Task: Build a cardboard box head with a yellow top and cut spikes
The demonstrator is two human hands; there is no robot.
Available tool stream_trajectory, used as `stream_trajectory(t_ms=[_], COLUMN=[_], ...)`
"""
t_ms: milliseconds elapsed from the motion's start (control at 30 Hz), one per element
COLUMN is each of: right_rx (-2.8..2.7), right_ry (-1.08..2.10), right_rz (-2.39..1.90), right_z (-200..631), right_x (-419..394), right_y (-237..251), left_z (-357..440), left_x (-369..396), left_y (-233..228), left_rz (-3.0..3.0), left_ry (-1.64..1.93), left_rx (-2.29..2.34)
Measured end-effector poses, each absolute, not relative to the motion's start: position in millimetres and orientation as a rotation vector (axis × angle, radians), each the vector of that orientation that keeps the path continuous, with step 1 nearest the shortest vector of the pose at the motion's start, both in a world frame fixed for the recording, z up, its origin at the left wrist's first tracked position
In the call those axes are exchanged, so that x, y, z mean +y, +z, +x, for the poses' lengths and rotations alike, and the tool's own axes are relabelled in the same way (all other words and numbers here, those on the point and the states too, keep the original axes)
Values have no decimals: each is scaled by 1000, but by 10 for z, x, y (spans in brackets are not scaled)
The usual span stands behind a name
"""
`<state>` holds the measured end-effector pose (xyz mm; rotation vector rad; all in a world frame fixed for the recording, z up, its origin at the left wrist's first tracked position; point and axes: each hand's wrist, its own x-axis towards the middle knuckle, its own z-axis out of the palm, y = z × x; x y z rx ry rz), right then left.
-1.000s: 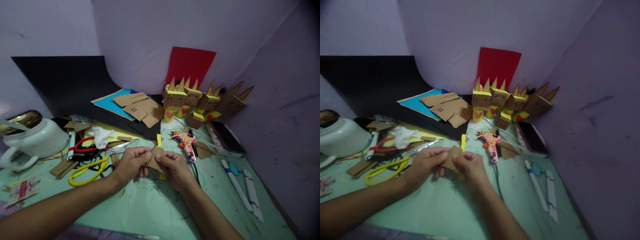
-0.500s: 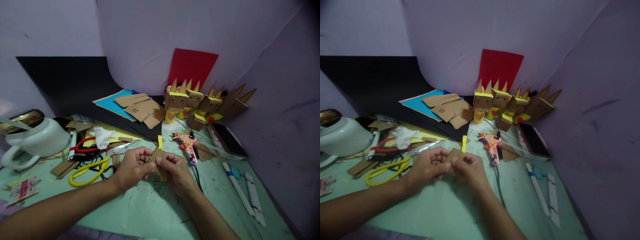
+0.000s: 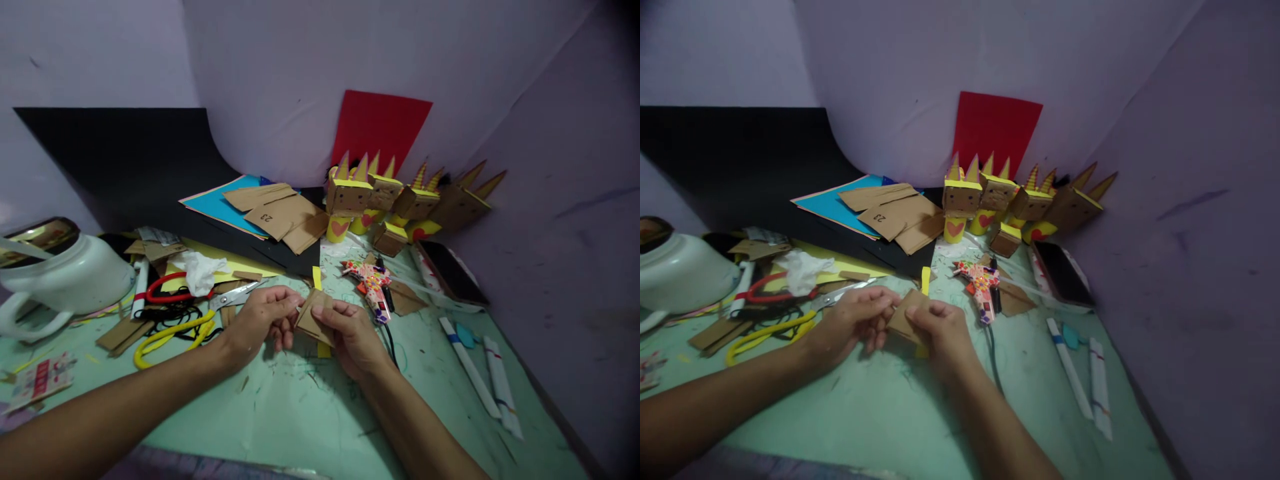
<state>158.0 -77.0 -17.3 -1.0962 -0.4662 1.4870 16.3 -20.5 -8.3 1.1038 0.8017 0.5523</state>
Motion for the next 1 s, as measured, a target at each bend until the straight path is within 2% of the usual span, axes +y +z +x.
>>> stream_trajectory(t_ms=[267,1000], right_rx=[-495,-498], right_ry=[1527,1528], right_rz=[-1110,-1171], right_z=[1581,1611], right_x=[-777,-779], right_y=[-246,-251], left_z=[176,161], left_x=[-245,-258], left_y=[-93,-74], left_rz=[1238,1295], left_ry=[400,414], left_rx=[889,868])
